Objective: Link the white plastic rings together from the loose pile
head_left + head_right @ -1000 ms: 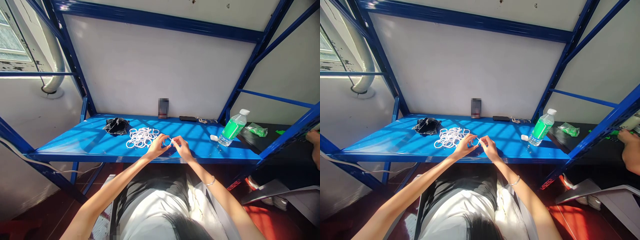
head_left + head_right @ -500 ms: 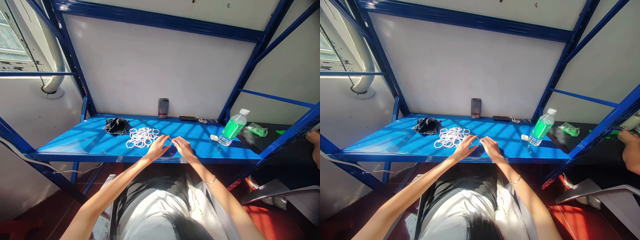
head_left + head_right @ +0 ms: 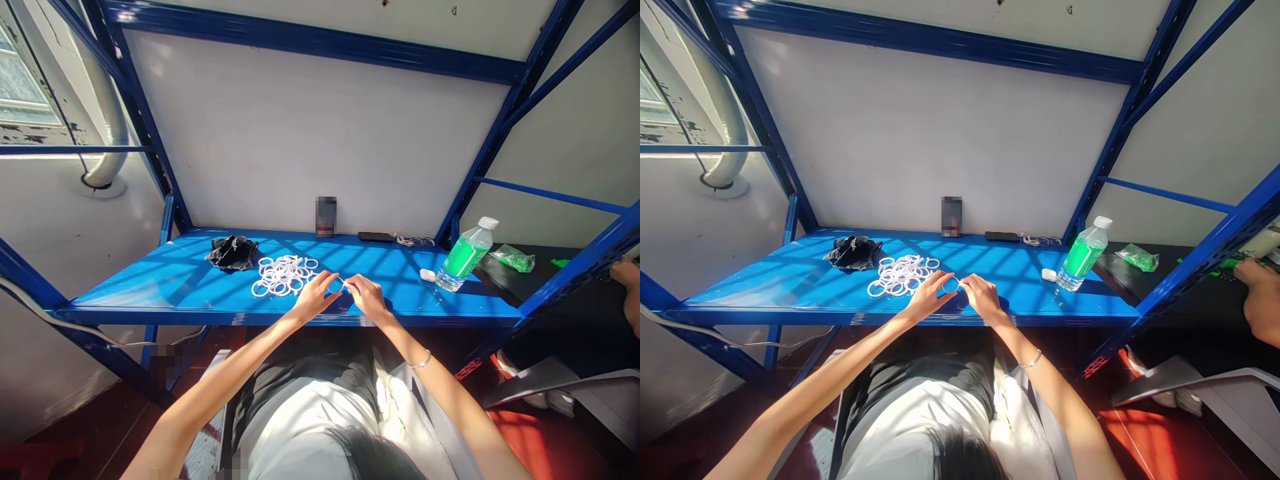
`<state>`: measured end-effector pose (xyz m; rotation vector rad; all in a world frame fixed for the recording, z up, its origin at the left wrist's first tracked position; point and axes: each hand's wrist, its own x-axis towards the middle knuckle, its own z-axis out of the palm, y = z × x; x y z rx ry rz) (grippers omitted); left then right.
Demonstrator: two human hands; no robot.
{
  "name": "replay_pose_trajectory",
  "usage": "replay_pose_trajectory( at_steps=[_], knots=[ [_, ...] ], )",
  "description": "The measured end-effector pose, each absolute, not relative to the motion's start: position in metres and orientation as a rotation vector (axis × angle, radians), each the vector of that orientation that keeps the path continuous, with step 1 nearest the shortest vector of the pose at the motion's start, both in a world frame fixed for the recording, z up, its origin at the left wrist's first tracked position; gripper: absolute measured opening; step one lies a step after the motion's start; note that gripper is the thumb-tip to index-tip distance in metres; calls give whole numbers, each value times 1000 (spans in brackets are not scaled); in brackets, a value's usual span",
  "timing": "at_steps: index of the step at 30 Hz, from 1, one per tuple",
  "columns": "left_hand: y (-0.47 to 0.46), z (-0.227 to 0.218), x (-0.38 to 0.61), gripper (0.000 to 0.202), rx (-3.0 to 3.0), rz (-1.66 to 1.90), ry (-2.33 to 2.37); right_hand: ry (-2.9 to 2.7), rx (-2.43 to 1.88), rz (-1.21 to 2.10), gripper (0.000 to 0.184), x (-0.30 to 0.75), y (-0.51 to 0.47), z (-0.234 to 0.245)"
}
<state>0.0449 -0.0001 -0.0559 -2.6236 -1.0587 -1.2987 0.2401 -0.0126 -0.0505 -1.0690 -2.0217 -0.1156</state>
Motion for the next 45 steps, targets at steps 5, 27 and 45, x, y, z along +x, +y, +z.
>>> replay_pose_trajectory(
  at_steps=[5, 27, 45],
  knots=[
    [0, -57, 45, 39, -2612, -1282, -1066, -2013, -1075, -118, 22, 240, -13, -51],
    [1, -59, 45, 39, -2583, -1244, -1017, -2041, -1050, -187, 26, 242, -12, -53],
    [-1, -57, 46, 36, -2535, -1249, -956, -2026, -1042, -178, 25, 242, -12, -53]
  ],
)
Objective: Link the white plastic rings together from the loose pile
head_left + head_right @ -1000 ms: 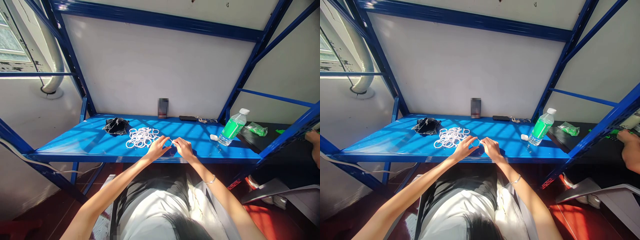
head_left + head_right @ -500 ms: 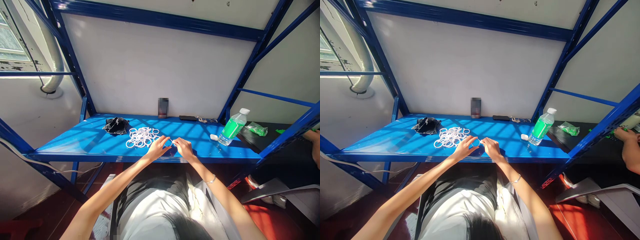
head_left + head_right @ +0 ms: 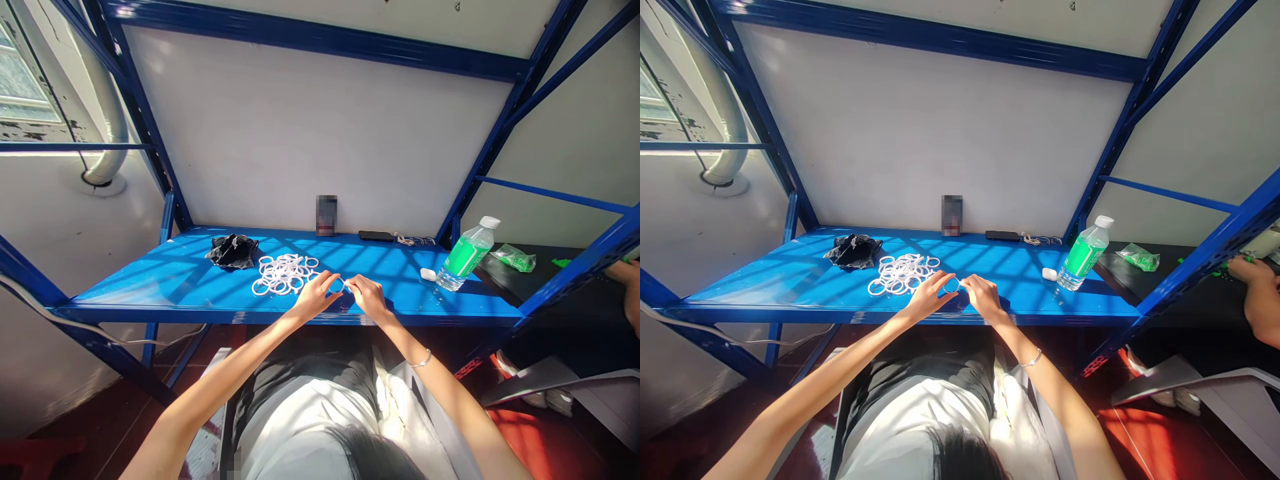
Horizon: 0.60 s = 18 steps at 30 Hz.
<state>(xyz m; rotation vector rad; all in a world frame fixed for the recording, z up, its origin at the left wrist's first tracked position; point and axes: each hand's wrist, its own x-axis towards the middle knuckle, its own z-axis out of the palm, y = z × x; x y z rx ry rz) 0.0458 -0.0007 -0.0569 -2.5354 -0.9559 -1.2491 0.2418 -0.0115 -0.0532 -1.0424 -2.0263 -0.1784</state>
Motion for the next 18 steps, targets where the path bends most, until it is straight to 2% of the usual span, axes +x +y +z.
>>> replay_pose_trajectory(
  at_steps=[9, 14, 18],
  knots=[
    [3, -56, 45, 40, -2639, -1391, -1051, -1992, -999, -328, 21, 238, -16, -48],
    [5, -51, 43, 49, -2799, -1674, -1092, -1989, -971, -396, 22, 237, -19, -46],
    [7, -46, 41, 48, -2953, -1915, -1208, -1982, -953, -452, 22, 236, -20, -46]
  ],
)
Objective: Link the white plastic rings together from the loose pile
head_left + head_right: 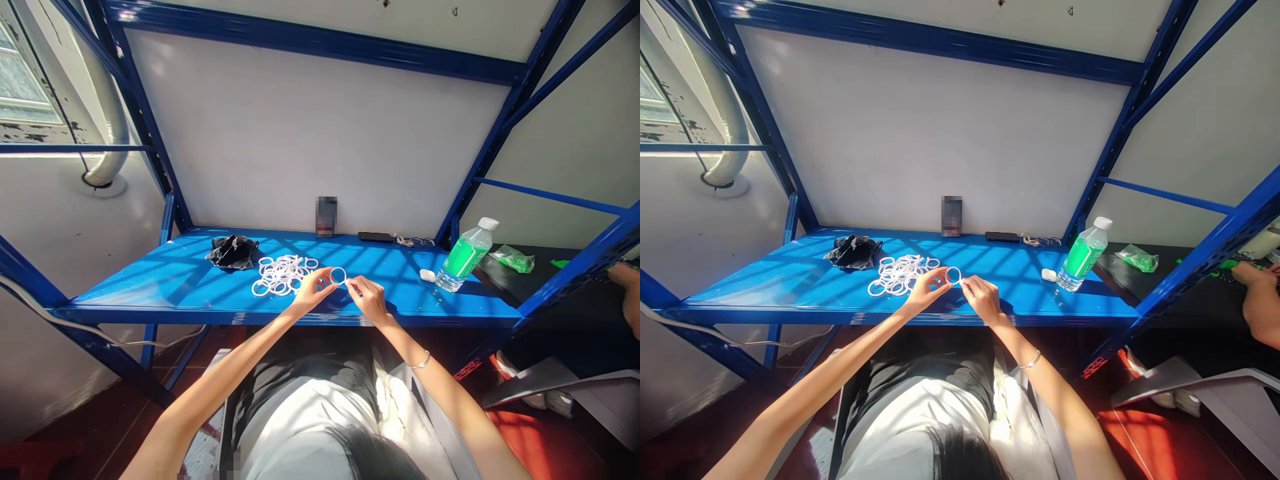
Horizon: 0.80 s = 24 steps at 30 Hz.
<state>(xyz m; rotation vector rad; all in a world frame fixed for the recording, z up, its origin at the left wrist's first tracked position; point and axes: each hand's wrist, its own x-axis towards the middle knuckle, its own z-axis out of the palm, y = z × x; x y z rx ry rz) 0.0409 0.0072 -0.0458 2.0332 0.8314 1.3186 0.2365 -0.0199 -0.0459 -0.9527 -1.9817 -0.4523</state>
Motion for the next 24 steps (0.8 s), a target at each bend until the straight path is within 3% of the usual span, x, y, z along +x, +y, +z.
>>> replay_pose_trajectory(
  at_steps=[8, 16, 24],
  knots=[
    [15, -50, 39, 50, 1699, 1259, 751, -2024, -1004, -441, 22, 235, -19, -46],
    [7, -43, 40, 49, 1734, 1239, 745, -2011, -1056, -431, 16, 233, -18, -46],
    [8, -44, 41, 48, 1732, 1212, 727, -2057, -1039, -481, 22, 234, -18, -46]
  ],
)
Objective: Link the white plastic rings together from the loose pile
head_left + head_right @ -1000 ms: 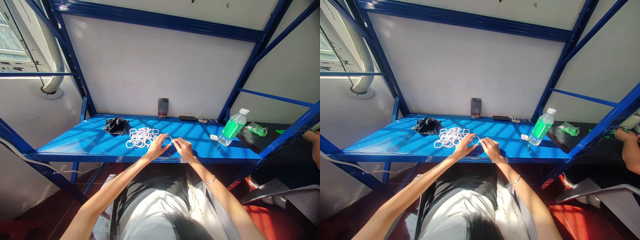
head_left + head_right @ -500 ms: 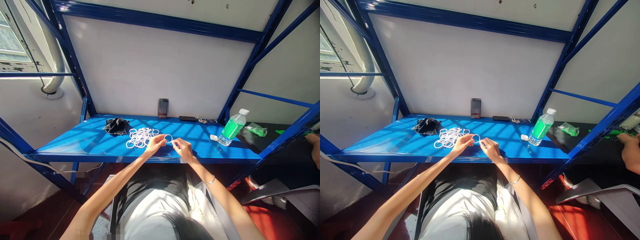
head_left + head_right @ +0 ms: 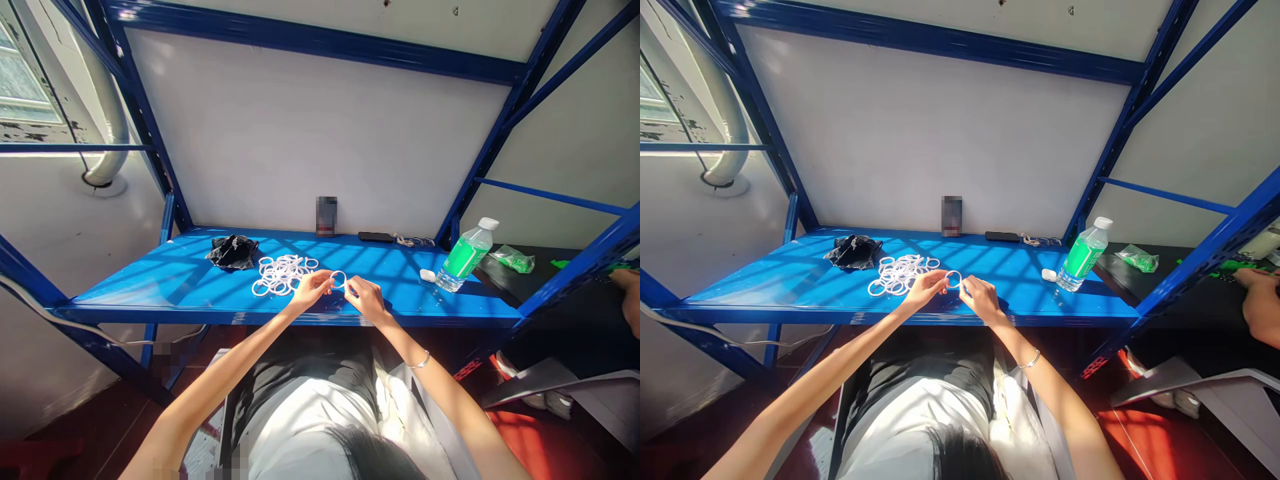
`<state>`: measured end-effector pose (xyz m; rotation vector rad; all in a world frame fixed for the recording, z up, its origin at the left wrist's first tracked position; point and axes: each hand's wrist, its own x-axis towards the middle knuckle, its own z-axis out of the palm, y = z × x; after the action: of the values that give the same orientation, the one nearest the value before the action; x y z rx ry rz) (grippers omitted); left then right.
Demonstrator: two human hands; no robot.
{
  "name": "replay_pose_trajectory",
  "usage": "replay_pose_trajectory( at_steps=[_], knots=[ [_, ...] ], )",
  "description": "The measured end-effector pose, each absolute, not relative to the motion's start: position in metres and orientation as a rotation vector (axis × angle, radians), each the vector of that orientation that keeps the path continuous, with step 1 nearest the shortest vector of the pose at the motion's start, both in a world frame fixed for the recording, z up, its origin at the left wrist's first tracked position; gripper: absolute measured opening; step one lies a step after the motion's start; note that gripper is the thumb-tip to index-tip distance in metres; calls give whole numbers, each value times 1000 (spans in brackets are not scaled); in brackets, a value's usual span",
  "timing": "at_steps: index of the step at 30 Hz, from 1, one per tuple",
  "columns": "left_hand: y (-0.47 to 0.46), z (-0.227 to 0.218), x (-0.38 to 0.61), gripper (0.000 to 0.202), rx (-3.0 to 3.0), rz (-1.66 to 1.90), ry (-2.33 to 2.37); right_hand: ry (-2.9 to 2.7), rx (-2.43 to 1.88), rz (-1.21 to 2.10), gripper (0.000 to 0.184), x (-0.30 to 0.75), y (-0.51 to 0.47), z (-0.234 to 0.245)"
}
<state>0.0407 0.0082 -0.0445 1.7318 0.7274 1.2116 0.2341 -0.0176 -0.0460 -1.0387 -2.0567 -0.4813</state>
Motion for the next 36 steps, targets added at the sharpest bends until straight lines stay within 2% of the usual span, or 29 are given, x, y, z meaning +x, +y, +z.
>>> replay_pose_trajectory(
  at_steps=[7, 18, 24, 30, 36],
  knots=[
    [10, -42, 41, 45, 1702, 1188, 647, -2073, -1069, -459, 24, 234, -20, -44],
    [5, -34, 39, 41, 1820, 1139, 712, -2038, -1211, -307, 12, 236, -15, -46],
    [1, -39, 41, 33, 2221, 1215, 685, -2069, -1259, -246, 16, 235, -15, -42],
    [16, -48, 32, 35, 2824, 1047, 914, -2016, -1303, -238, 17, 235, -13, -44],
    [36, -32, 0, 35, 2946, 970, 1354, -2008, -1349, -270, 16, 236, -10, -47]
  ],
)
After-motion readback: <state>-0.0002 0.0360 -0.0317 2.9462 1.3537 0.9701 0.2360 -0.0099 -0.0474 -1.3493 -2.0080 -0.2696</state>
